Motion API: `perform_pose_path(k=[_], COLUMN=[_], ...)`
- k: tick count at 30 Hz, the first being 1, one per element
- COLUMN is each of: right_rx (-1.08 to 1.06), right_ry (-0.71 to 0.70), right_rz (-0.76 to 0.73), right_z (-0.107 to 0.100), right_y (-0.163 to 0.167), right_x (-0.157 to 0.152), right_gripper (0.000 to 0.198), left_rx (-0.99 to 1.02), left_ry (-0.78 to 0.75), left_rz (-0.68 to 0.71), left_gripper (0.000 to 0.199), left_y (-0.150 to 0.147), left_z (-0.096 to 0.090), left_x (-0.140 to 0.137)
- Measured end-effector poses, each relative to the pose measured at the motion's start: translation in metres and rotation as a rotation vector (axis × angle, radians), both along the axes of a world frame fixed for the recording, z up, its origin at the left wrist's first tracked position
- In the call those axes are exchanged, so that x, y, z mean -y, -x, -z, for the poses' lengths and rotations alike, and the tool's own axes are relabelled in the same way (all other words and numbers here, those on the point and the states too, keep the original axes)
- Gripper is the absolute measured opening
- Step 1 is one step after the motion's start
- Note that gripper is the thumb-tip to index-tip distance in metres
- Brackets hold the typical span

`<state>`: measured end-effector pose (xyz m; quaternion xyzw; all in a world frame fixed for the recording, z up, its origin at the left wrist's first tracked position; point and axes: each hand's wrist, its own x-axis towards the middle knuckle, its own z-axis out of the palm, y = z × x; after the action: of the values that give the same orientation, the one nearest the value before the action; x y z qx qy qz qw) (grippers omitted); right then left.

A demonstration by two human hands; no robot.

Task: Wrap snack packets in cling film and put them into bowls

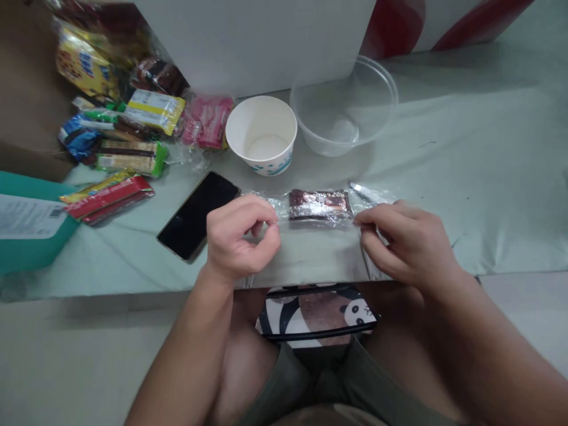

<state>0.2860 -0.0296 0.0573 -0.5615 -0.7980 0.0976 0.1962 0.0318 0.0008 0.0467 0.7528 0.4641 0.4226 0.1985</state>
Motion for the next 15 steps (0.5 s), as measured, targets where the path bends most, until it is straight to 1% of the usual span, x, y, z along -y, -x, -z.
perform_pose_path(k=[2,4,6,8,10,11,13,15], right_rx=[0.04,0.107,0.148,0.157,0.203,0.248,0.344,0.394], right_ry=[0.104,0.271,0.421,0.491,0.486,0.462,0.385,0.31], right_rz=[-0.074,-0.167,-0.237,-0.246,-0.204,-0.163,-0.076,-0.019], right_z=[-0.005,-0.009,-0.01,-0.011,-0.011,-0.011,-0.011,-0.01], right_y=[-0.005,-0.009,-0.013,-0.016,-0.018,-0.019,-0.022,-0.025], right_x=[0.004,0.008,0.013,0.019,0.025,0.028,0.032,0.034], right_gripper=[0.021,0.025,0.028,0.029,0.03,0.031,0.034,0.039], left_rx=[-0.042,-0.087,-0.146,-0.223,-0.297,-0.321,-0.35,-0.357], left_ry=[0.029,0.08,0.19,0.347,0.489,0.531,0.555,0.542], left_rz=[0.06,0.152,0.244,0.327,0.39,0.409,0.417,0.412], left_gripper=[0.013,0.013,0.015,0.018,0.02,0.021,0.023,0.024], left_y=[0.005,0.009,0.012,0.014,0.014,0.015,0.016,0.016], left_z=[-0.001,-0.002,-0.004,-0.007,-0.009,-0.01,-0.011,-0.011], left_x=[0.001,0.002,0.003,0.003,0.003,0.003,0.004,0.006])
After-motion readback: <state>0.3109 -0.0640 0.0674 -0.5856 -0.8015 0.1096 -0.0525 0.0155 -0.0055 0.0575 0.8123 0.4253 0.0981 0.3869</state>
